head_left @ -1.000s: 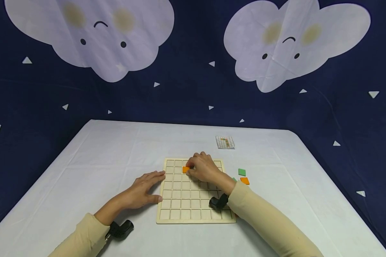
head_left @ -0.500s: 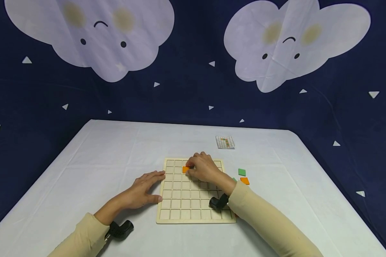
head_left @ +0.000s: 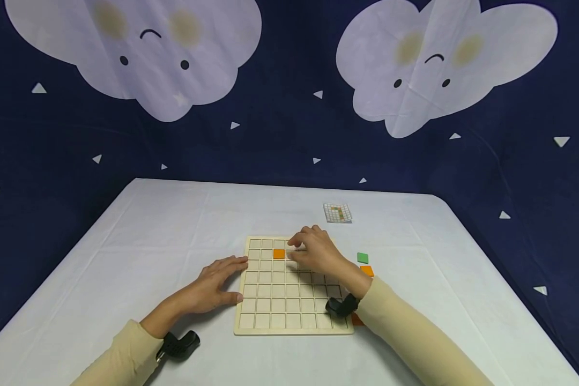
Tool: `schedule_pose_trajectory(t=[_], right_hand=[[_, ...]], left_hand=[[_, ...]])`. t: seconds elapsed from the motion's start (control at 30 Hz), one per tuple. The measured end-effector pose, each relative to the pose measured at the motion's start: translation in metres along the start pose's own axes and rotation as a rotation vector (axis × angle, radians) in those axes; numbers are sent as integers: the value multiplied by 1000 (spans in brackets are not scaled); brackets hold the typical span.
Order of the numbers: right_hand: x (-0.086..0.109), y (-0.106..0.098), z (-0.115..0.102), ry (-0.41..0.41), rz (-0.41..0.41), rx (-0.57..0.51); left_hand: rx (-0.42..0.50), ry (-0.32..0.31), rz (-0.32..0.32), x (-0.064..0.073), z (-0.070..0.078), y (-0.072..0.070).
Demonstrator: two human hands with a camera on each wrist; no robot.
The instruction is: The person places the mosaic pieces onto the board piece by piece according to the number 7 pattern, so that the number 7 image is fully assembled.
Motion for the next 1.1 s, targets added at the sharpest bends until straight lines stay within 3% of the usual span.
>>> schedule_pose_trajectory(t=[0.43,1.1], right_hand=[[28,-21,18,15,79,-54],[76,-36,54,87,158,4]], left_hand=[[9,1,-11,-2,-2,1],[8,-2,-13,-2,-2,1]])
Point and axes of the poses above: each hand's wrist, its own x-axis away from the middle knuckle, its own y-axis out of the palm, z = x × y, the point moved 8 cm from there along -x, towards the middle knuckle, and after that the axes turned 11 degrees about -z, right-handed, at the moved point
